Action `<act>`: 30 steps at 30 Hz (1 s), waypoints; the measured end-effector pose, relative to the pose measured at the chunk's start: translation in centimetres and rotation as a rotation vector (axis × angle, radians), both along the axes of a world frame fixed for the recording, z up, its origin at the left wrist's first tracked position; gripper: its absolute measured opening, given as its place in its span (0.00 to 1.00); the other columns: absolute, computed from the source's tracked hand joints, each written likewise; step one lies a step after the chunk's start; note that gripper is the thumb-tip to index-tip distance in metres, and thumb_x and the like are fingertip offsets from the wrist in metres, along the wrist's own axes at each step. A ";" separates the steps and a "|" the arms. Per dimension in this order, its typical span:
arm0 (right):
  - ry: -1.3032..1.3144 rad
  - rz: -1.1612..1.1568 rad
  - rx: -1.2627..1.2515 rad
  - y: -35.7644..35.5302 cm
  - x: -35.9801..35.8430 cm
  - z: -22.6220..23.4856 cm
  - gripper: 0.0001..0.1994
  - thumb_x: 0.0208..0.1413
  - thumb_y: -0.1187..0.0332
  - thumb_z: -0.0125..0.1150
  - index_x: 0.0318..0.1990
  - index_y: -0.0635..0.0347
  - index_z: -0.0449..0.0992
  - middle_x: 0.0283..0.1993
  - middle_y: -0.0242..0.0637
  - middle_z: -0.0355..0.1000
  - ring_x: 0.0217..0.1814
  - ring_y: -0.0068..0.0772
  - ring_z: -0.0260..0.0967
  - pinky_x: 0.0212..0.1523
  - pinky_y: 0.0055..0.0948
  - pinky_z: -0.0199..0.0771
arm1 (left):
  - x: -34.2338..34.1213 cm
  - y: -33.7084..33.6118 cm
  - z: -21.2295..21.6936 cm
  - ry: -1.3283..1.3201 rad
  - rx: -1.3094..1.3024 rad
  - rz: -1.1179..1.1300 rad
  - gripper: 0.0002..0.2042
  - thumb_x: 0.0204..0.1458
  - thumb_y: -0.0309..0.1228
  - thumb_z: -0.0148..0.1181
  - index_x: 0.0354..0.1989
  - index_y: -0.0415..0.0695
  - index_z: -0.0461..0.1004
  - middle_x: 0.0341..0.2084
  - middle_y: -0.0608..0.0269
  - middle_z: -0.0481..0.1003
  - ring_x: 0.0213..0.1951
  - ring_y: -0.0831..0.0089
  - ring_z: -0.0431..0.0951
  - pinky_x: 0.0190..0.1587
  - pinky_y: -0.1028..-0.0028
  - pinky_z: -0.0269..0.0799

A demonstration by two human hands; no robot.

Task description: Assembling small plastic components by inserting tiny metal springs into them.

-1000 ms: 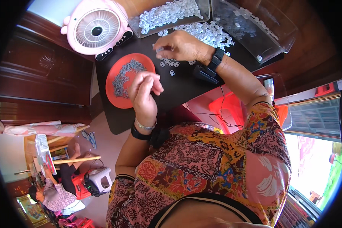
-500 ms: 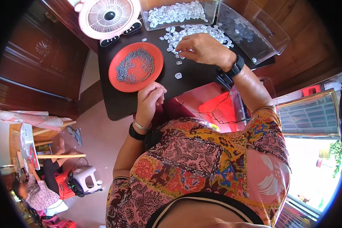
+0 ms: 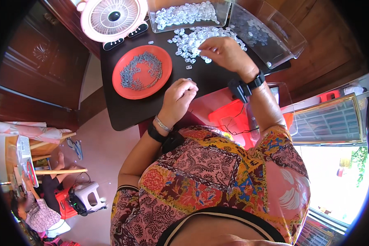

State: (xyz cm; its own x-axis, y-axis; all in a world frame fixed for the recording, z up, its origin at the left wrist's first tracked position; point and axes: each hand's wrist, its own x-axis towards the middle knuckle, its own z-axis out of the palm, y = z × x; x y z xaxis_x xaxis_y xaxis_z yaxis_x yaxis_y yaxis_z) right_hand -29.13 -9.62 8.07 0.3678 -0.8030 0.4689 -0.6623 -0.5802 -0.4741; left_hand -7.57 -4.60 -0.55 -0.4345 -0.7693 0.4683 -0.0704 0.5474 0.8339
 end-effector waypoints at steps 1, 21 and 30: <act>0.019 0.042 0.046 0.0 0.3 -0.3 0.08 0.51 0.69 0.64 0.38 0.61 0.79 0.30 0.38 0.77 0.31 0.30 0.75 0.34 0.28 0.74 | 0.1 0.0 -0.2 0.069 0.026 0.054 0.04 0.51 0.26 0.54 0.30 0.37 0.72 0.29 0.58 0.73 0.28 0.71 0.73 0.32 0.75 0.68; 0.708 0.247 -0.137 -15.7 11.5 -3.6 0.11 0.50 0.70 0.53 0.41 0.56 0.77 0.44 0.41 0.72 0.45 0.47 0.72 0.45 0.41 0.74 | 0.6 0.1 -0.2 0.092 -0.112 0.085 0.04 0.48 0.24 0.53 0.26 0.36 0.71 0.27 0.53 0.73 0.34 0.57 0.74 0.39 0.65 0.69; 0.766 0.159 -0.069 -15.5 11.6 -2.5 0.05 0.46 0.72 0.54 0.31 0.62 0.75 0.34 0.46 0.73 0.40 0.50 0.73 0.41 0.43 0.73 | 0.8 0.2 0.0 0.098 -0.106 0.089 0.05 0.48 0.25 0.52 0.25 0.36 0.70 0.24 0.53 0.71 0.30 0.57 0.72 0.35 0.64 0.67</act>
